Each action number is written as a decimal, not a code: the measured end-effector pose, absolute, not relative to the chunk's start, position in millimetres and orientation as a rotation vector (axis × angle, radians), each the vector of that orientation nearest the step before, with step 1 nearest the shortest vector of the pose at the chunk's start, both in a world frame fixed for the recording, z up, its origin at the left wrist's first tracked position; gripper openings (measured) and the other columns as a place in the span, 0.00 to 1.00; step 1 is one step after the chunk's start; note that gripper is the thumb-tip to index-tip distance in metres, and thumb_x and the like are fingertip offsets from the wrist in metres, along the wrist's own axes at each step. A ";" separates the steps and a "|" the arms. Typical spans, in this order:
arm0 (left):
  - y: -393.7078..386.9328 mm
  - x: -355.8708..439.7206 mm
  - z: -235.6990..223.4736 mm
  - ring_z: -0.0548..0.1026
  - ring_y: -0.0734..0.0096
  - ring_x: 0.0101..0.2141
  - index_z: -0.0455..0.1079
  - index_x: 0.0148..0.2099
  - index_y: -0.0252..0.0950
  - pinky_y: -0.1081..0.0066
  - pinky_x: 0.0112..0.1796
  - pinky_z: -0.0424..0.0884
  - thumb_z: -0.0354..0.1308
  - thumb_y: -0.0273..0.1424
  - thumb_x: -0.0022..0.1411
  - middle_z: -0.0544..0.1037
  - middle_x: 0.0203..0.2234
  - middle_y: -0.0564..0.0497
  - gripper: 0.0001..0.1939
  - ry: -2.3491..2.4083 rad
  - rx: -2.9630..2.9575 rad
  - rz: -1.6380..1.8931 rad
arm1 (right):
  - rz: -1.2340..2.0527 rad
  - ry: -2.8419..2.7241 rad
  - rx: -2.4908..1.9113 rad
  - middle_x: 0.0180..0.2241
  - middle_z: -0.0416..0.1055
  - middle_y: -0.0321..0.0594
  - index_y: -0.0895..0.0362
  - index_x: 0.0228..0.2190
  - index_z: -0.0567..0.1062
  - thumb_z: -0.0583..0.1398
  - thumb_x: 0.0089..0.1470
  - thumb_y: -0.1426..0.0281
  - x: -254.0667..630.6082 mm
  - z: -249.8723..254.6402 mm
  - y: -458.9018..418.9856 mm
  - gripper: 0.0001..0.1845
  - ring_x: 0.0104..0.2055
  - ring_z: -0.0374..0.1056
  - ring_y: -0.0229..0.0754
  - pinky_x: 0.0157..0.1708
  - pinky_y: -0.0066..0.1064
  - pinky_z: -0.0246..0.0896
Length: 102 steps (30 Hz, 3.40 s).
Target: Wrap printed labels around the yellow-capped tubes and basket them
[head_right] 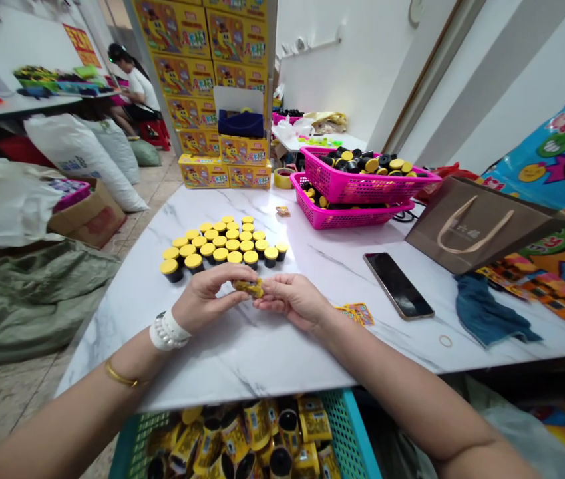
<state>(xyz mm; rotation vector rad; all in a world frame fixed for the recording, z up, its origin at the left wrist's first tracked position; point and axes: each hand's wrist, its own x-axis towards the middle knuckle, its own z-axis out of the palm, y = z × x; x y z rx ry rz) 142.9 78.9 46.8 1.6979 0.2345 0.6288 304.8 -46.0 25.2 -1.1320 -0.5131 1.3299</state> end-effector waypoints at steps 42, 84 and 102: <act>86.2 145.9 32.2 0.68 0.75 0.10 0.68 0.39 0.34 0.79 0.11 0.60 0.54 0.57 0.61 0.76 0.16 0.50 0.28 0.315 1.204 -0.142 | 0.731 -1.364 -1.159 0.46 0.69 0.40 0.47 0.47 0.79 0.72 0.47 0.72 293.2 26.5 -57.4 0.24 0.39 0.74 0.39 0.33 0.30 0.78; 81.5 151.7 32.5 0.70 0.77 0.22 0.72 0.44 0.33 0.75 0.21 0.68 0.69 0.40 0.52 0.78 0.32 0.49 0.21 0.341 1.544 0.216 | -0.116 -1.283 -1.691 0.33 0.77 0.40 0.52 0.33 0.82 0.65 0.56 0.69 293.4 41.7 -81.2 0.04 0.34 0.72 0.42 0.35 0.36 0.70; 87.3 150.3 26.9 0.58 0.79 0.14 0.64 0.21 0.36 0.75 0.18 0.51 0.54 0.45 0.65 0.64 0.13 0.56 0.24 0.572 1.719 0.297 | 0.572 -1.132 -1.756 0.18 0.63 0.32 0.57 0.21 0.69 0.57 0.59 0.49 285.2 17.2 -35.5 0.26 0.20 0.57 0.33 0.19 0.26 0.51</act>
